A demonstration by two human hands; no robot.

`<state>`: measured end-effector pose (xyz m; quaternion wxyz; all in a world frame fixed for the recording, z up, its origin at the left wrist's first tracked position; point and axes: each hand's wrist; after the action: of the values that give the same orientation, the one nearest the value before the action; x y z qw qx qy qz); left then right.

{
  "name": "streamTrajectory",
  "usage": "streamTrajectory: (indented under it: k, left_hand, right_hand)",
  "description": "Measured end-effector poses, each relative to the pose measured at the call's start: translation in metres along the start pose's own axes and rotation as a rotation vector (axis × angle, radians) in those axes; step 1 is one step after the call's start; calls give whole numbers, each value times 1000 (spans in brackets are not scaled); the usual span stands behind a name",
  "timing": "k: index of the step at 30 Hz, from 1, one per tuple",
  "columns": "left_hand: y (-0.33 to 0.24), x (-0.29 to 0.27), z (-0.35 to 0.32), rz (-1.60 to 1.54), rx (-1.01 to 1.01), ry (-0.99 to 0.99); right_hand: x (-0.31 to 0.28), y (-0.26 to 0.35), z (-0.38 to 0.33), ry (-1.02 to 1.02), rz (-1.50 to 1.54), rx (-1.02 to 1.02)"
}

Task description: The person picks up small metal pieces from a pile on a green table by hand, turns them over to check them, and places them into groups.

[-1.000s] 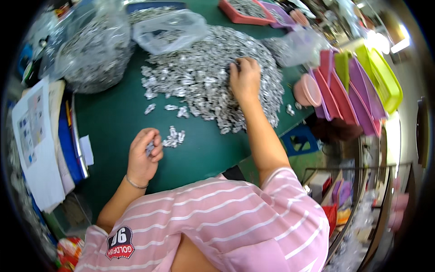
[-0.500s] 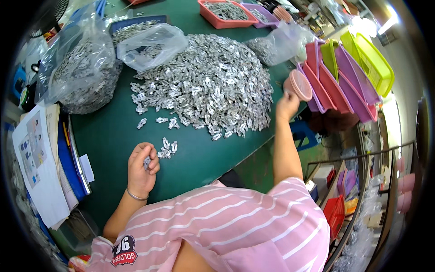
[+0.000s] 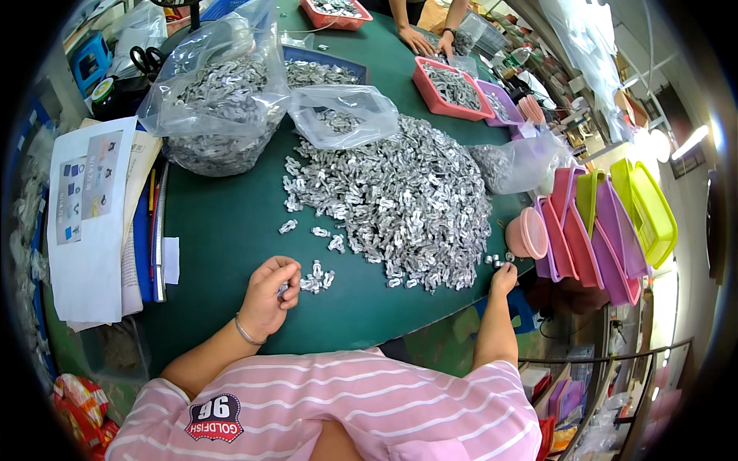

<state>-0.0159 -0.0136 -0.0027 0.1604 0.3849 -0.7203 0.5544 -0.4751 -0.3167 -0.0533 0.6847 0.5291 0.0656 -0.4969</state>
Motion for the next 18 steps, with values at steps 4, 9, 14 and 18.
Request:
streamTrajectory:
  k: [4, 9, 14, 18]
  left_hand:
    - [0, 0, 0, -3, -4, -7]
    - [2, -1, 2, -28, 2, 19]
    - [1, 9, 1, -43, -17, -53]
    - [1, 3, 3, 12, -8, -54]
  right_hand:
    - [2, 22, -7, 48, -73, 55]
    - [0, 50, -24, 190, -255, 61]
    - [10, 76, -32, -147, -9, -339]
    - [10, 171, -110, 381, 667, -532]
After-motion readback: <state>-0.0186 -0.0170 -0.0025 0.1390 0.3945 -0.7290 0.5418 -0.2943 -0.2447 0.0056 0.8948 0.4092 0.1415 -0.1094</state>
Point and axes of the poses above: each hand's wrist, its own z-axis towards the middle knuckle, its own x-axis out of the palm, y = z × x, and after that the axes turned 11 degrees about z, right-handed
